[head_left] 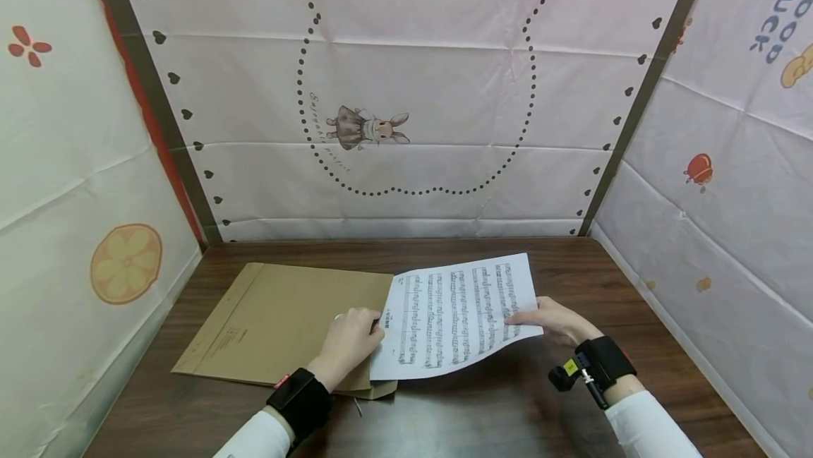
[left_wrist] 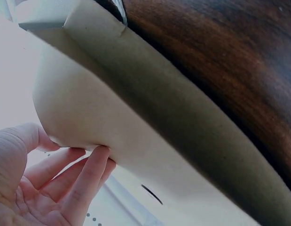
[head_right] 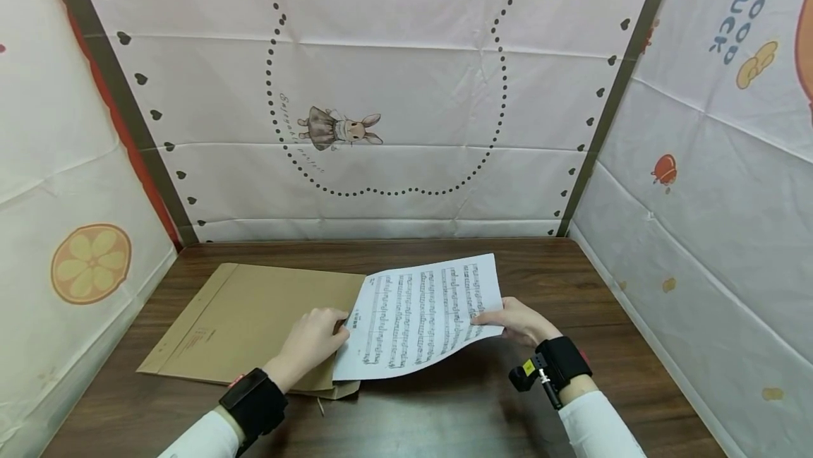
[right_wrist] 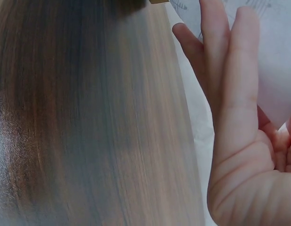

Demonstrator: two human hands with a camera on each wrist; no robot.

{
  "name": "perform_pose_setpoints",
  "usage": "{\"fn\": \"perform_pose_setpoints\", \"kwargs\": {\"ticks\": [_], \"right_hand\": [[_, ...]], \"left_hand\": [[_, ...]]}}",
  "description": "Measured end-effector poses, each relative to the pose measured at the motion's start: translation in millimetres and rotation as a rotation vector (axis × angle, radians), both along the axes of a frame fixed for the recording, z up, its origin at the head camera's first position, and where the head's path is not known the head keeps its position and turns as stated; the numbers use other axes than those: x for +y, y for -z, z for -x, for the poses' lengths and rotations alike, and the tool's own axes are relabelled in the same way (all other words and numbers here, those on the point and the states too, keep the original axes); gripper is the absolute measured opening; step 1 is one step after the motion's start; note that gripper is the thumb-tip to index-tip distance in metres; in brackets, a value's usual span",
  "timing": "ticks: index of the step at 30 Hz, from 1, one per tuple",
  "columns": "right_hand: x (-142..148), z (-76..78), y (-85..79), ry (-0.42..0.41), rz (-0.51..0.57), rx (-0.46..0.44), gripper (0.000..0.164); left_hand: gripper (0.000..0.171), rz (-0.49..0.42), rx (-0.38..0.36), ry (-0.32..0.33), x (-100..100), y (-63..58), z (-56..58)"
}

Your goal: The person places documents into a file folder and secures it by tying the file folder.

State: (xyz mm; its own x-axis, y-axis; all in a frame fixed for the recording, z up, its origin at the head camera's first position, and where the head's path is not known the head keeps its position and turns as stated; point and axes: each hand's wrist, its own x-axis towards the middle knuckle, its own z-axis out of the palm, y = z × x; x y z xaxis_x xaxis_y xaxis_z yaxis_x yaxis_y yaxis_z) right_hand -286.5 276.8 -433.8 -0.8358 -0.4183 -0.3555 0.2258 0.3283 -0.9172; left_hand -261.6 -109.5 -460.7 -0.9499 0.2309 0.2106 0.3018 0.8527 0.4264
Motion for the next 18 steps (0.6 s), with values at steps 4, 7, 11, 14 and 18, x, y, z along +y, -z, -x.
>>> {"fn": "perform_pose_setpoints", "kwargs": {"ticks": [4,7,11,14,18], "right_hand": [[3.4,-0.4,3.1,-0.002,0.013,-0.014,0.033],[4.7,-1.5,6.3,-0.008,0.022,-0.022,0.029],[1.9,-4.3,7.9,-0.038,0.058,-0.025,0.031],[-4.8,-5.8,6.5,-0.05,0.081,-0.036,0.032],[-18.6,-7.2,4.9,-0.029,0.093,-0.051,0.033]], "left_hand": [[0.02,-0.005,-0.005,0.001,-0.2,-0.4,0.0],[0.028,-0.004,0.002,0.001,-0.3,-0.1,0.0],[0.023,0.007,0.012,0.005,0.1,0.7,0.6],[0.012,0.013,0.018,0.007,0.5,1.2,1.1],[0.021,0.034,0.03,0.008,1.3,0.9,1.4]]}}
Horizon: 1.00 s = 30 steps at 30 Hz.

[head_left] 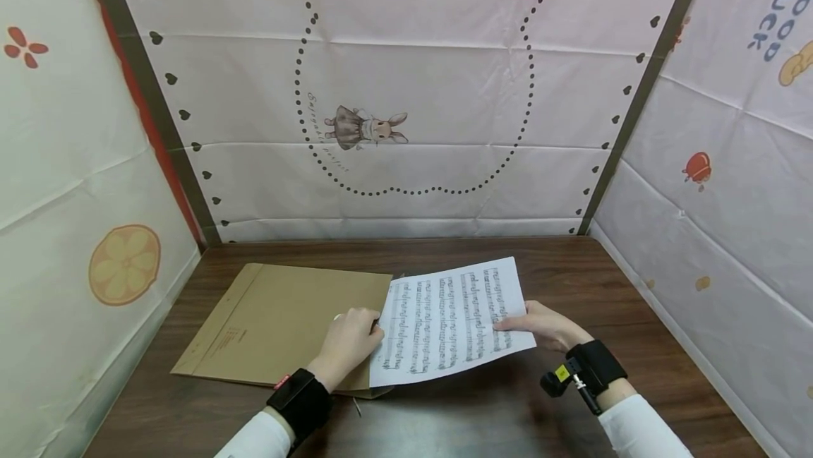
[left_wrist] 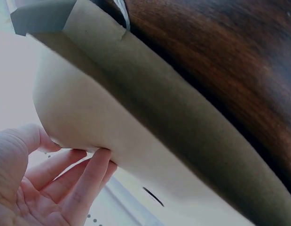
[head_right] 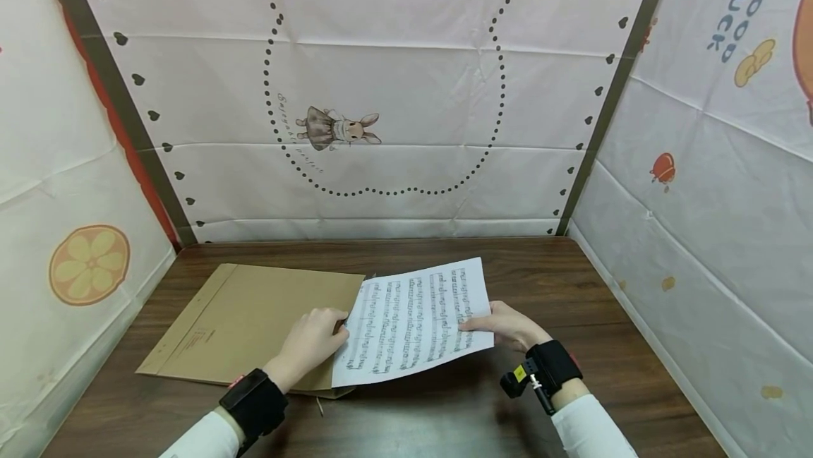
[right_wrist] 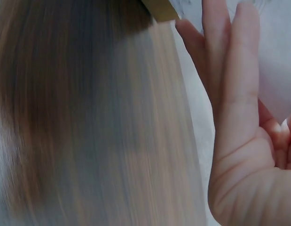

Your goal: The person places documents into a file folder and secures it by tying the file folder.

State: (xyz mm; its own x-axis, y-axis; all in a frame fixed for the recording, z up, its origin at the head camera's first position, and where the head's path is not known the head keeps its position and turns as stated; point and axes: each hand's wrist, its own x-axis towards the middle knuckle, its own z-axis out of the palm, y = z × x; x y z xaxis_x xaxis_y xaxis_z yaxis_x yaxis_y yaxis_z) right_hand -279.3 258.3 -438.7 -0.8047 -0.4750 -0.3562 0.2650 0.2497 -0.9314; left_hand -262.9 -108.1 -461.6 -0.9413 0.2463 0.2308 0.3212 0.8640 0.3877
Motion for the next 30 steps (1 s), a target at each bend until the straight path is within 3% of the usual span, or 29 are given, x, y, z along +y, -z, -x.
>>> {"fn": "perform_pose_setpoints", "kwargs": {"ticks": [5,16,30], "right_hand": [[-19.3,-3.8,1.6,0.051,-0.016,0.018,0.036],[-50.5,-8.8,10.7,0.104,-0.038,0.058,0.04],[-86.8,-2.3,16.6,0.147,-0.055,0.053,0.041]], "left_hand": [[0.042,0.018,0.018,0.001,1.0,-1.7,-1.4],[0.045,0.022,0.048,0.01,1.3,-1.9,-1.4],[0.046,0.009,0.07,0.007,2.3,1.1,-0.6]]}}
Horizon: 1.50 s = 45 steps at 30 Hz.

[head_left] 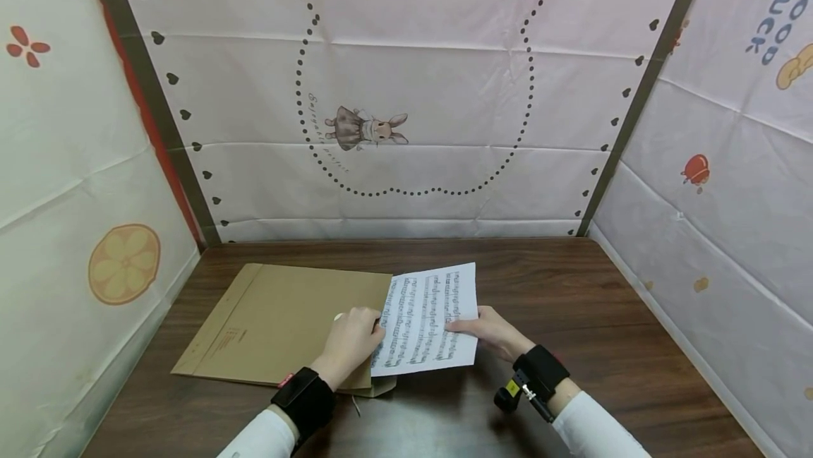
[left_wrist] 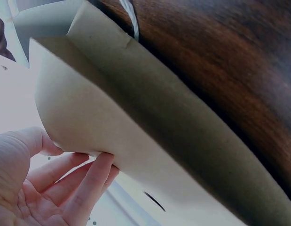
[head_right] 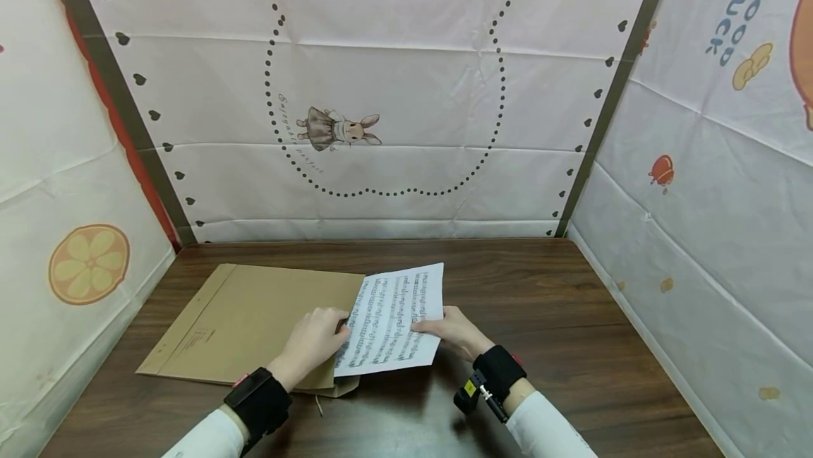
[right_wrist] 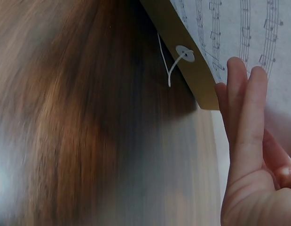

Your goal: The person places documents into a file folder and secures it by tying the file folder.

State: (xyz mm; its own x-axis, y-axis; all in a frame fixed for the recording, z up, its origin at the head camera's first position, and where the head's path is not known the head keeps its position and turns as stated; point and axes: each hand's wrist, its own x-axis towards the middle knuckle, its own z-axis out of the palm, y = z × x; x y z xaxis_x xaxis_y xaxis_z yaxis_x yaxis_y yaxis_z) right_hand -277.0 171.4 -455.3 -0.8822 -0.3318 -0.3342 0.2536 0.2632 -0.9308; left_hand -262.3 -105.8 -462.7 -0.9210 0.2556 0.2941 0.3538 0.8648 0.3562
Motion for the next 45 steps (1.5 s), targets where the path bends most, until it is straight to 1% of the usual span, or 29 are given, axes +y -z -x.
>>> {"fn": "perform_pose_setpoints", "kwargs": {"ticks": [4,8,11,15,22,29,33,39,45], "right_hand": [[-11.4,2.7,2.5,0.002,0.015,0.003,0.04],[-21.6,5.2,5.6,-0.013,0.052,0.017,0.039],[-28.5,6.9,8.2,-0.019,0.058,0.027,0.038],[-37.6,9.3,11.3,-0.017,0.062,0.019,0.038],[-49.0,12.4,13.3,-0.029,0.058,0.033,0.039],[-59.2,13.6,16.0,-0.019,0.063,0.02,0.04],[-63.2,13.9,17.9,-0.017,0.077,0.026,0.039],[-68.8,14.6,21.5,-0.018,0.103,0.027,0.039],[-71.3,15.9,22.4,-0.009,0.083,0.052,0.039]], "left_hand": [[0.043,0.007,-0.022,-0.004,0.9,-1.4,0.2],[0.029,0.001,-0.056,-0.008,2.5,-2.5,-0.4],[0.023,-0.003,-0.058,-0.013,3.7,-3.0,-0.7],[0.026,-0.007,-0.053,-0.014,4.2,-3.0,-0.7],[0.016,-0.017,-0.051,-0.016,4.3,-0.2,-0.3],[0.028,-0.013,-0.061,-0.015,4.3,0.5,1.1],[0.025,-0.013,-0.069,-0.016,4.8,0.0,0.3],[0.019,-0.009,-0.063,-0.013,5.1,0.1,-0.3],[0.017,-0.039,-0.077,-0.006,5.1,1.5,0.7]]}}
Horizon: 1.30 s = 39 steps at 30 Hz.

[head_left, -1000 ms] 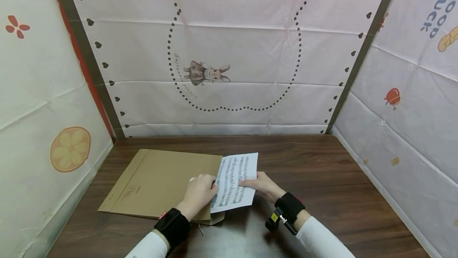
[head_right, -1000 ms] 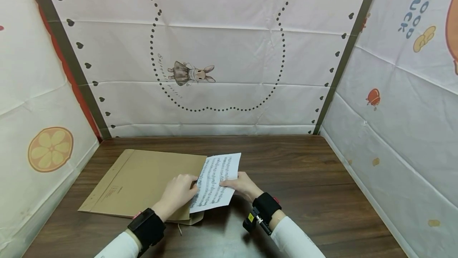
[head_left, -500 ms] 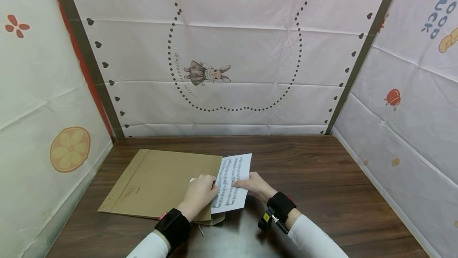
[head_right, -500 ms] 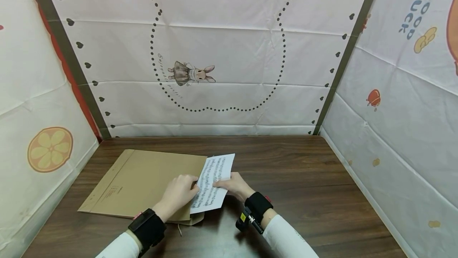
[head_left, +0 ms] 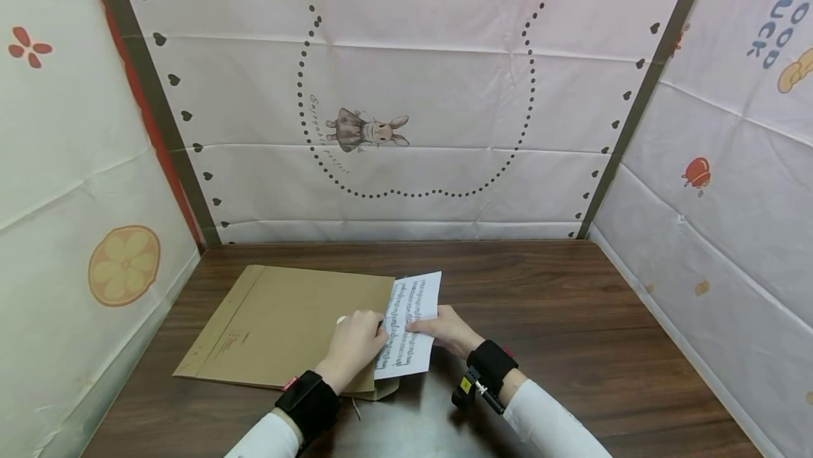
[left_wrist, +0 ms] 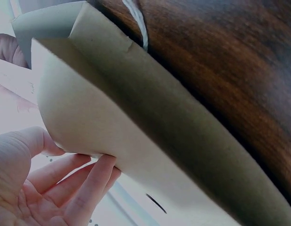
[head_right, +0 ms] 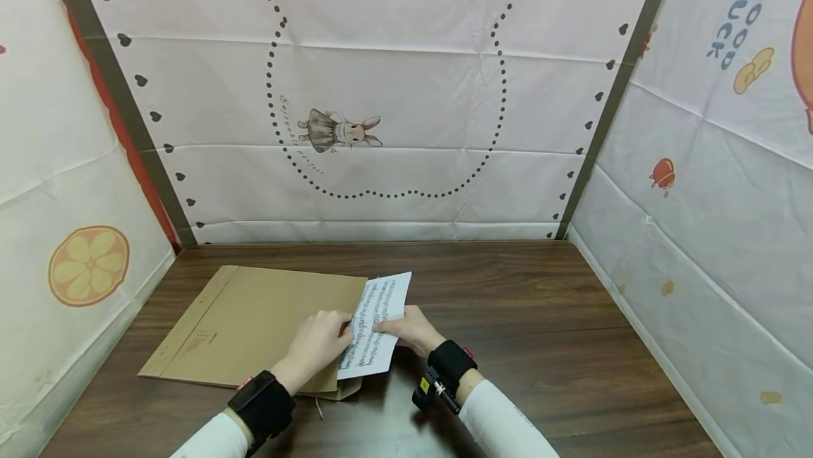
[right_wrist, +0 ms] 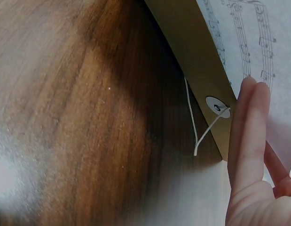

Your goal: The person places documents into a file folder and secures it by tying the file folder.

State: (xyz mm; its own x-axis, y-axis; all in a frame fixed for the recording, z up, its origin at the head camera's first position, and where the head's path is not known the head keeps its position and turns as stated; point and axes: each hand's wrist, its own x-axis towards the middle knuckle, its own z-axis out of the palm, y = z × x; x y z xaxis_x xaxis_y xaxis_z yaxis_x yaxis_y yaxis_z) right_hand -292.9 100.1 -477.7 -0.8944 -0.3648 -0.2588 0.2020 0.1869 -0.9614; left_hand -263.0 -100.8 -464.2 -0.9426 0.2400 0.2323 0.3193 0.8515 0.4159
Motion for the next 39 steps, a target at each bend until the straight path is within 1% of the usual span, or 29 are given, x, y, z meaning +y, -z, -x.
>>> {"fn": "perform_pose_setpoints", "kwargs": {"ticks": [7,9,13,16,21,24,28,30,35,39], "right_hand": [[0.2,2.1,-4.7,0.012,-0.155,0.099,0.033],[-0.4,2.8,-5.2,0.013,-0.168,0.098,0.032],[-3.8,3.8,-4.9,0.019,-0.167,0.051,0.033],[-7.4,4.4,-3.4,0.028,-0.176,0.028,0.033],[-12.8,6.3,2.1,0.055,-0.208,0.03,0.031],[-16.0,6.9,4.4,0.073,-0.194,-0.01,0.032],[-21.9,7.2,5.6,0.091,-0.124,-0.095,0.034],[-25.3,6.8,6.0,0.091,-0.101,-0.12,0.035],[-34.3,5.1,9.1,0.08,-0.074,-0.151,0.039],[-41.5,5.8,11.8,0.074,-0.054,-0.163,0.039]], "left_hand": [[0.028,0.02,0.017,-0.008,-0.1,-0.2,0.4],[0.029,0.023,0.019,-0.009,0.3,-0.2,0.5],[0.03,0.02,0.012,-0.014,0.6,-0.7,0.4],[0.034,0.024,0.012,-0.01,1.0,-1.8,0.1],[0.039,0.024,0.024,0.001,1.7,-3.8,-0.5],[0.041,0.026,0.023,-0.003,2.0,-4.7,-0.9],[0.042,0.031,0.025,-0.012,2.3,-5.7,-0.9],[0.041,0.029,0.019,-0.012,2.6,-5.8,-0.7],[0.042,0.014,-0.005,-0.013,3.0,-5.0,-0.3],[0.042,0.016,0.0,-0.018,3.0,-5.5,-0.5]]}}
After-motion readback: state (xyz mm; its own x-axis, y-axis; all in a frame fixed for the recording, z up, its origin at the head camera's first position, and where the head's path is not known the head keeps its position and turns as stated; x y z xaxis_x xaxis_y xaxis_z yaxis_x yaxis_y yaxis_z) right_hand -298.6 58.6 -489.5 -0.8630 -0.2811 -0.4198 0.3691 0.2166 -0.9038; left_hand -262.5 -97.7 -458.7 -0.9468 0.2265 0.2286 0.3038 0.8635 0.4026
